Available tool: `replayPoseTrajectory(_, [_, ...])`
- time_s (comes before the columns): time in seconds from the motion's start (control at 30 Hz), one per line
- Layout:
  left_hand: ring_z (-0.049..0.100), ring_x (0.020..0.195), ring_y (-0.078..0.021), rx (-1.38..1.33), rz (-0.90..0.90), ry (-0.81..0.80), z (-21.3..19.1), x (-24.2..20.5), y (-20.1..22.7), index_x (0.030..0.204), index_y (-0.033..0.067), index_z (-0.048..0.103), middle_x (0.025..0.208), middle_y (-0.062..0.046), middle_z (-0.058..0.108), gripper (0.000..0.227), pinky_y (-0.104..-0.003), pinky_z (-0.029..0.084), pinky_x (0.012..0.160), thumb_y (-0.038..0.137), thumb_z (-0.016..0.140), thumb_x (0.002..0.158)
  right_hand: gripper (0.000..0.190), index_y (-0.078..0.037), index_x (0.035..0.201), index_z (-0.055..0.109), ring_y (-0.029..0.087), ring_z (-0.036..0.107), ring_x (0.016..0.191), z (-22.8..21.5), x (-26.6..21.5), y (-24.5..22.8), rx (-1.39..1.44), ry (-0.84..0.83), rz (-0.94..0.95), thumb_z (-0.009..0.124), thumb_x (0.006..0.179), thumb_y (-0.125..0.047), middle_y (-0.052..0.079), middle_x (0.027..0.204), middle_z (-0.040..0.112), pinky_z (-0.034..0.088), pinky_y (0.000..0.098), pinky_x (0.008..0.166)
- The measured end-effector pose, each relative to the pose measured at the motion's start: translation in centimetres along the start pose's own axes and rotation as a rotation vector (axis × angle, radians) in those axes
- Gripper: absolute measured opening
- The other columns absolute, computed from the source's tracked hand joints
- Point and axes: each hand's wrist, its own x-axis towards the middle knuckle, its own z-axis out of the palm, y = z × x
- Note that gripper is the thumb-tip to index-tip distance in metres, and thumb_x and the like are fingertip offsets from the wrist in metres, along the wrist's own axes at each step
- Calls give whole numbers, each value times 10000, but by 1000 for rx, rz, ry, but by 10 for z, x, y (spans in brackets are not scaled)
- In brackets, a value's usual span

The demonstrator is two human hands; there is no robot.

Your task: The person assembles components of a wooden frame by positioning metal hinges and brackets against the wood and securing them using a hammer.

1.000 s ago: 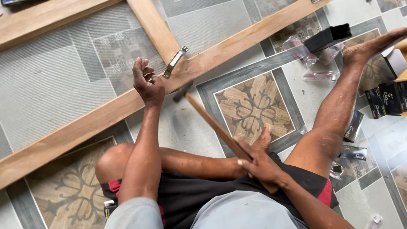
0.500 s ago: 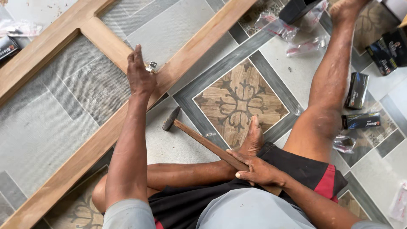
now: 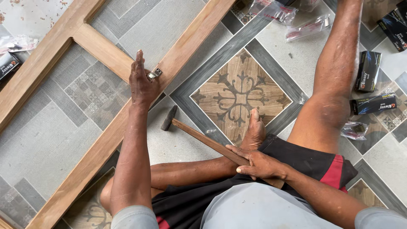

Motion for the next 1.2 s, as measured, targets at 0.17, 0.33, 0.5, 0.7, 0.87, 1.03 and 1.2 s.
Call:
replayPoseTrajectory(0.17, [748, 1034, -214, -143, 29, 17, 9, -1, -6, 1640, 136, 169, 1440, -254, 565, 1000, -269, 682, 771, -140, 706, 843, 928, -322, 1641, 122, 97, 605, 505, 0, 0, -1, 5, -3, 44, 671, 893, -343, 25, 576, 617, 557, 265, 584])
replayPoseTrajectory(0.33, [752, 1033, -229, -131, 76, 61, 14, -3, -10, 1643, 113, 150, 1395, -243, 586, 1011, -272, 676, 772, -150, 703, 837, 928, -310, 1644, 111, 93, 606, 508, 0, 2, 2, -8, -8, 20, 665, 901, -340, 17, 597, 632, 566, 257, 593])
replayPoseTrajectory(0.5, [748, 1023, -222, -47, 30, 34, 15, -1, -10, 1627, 79, 173, 1352, -223, 605, 1006, -312, 657, 801, -162, 663, 782, 937, -290, 1647, 117, 94, 614, 504, 0, 2, 4, 3, -12, 12, 662, 886, -343, 12, 606, 645, 574, 258, 588])
replayPoseTrajectory(0.7, [740, 1043, -222, 1, -40, -33, 18, 2, -13, 1593, 75, 251, 1358, -223, 595, 957, -311, 652, 787, -177, 625, 749, 939, -306, 1641, 127, 93, 609, 486, 0, 6, 5, -7, -5, 56, 671, 878, -357, -1, 577, 622, 572, 253, 557])
replayPoseTrajectory(0.87, [724, 1046, -227, 34, -48, -15, 23, 3, -15, 1576, 57, 274, 1292, -183, 622, 956, -365, 619, 878, -170, 617, 713, 940, -271, 1641, 142, 95, 602, 474, 0, 5, 4, 17, 2, 20, 683, 878, -363, 4, 558, 602, 561, 259, 542])
replayPoseTrajectory(1.03, [717, 1053, -233, -17, -69, -78, 6, 5, 2, 1606, 51, 247, 1283, -170, 629, 918, -380, 611, 928, -165, 619, 794, 954, -261, 1643, 130, 96, 595, 471, 1, 3, -4, 5, -3, 43, 687, 876, -376, 61, 574, 603, 551, 259, 538])
replayPoseTrajectory(1.2, [650, 1179, -387, 132, 314, 300, -40, -22, 22, 1539, 38, 300, 1375, -234, 574, 993, -389, 565, 1016, -46, 738, 652, 880, -225, 1617, 226, 228, 671, 589, 4, -8, -18, -188, 104, -36, 677, 870, -331, 136, 932, 753, 605, 320, 686])
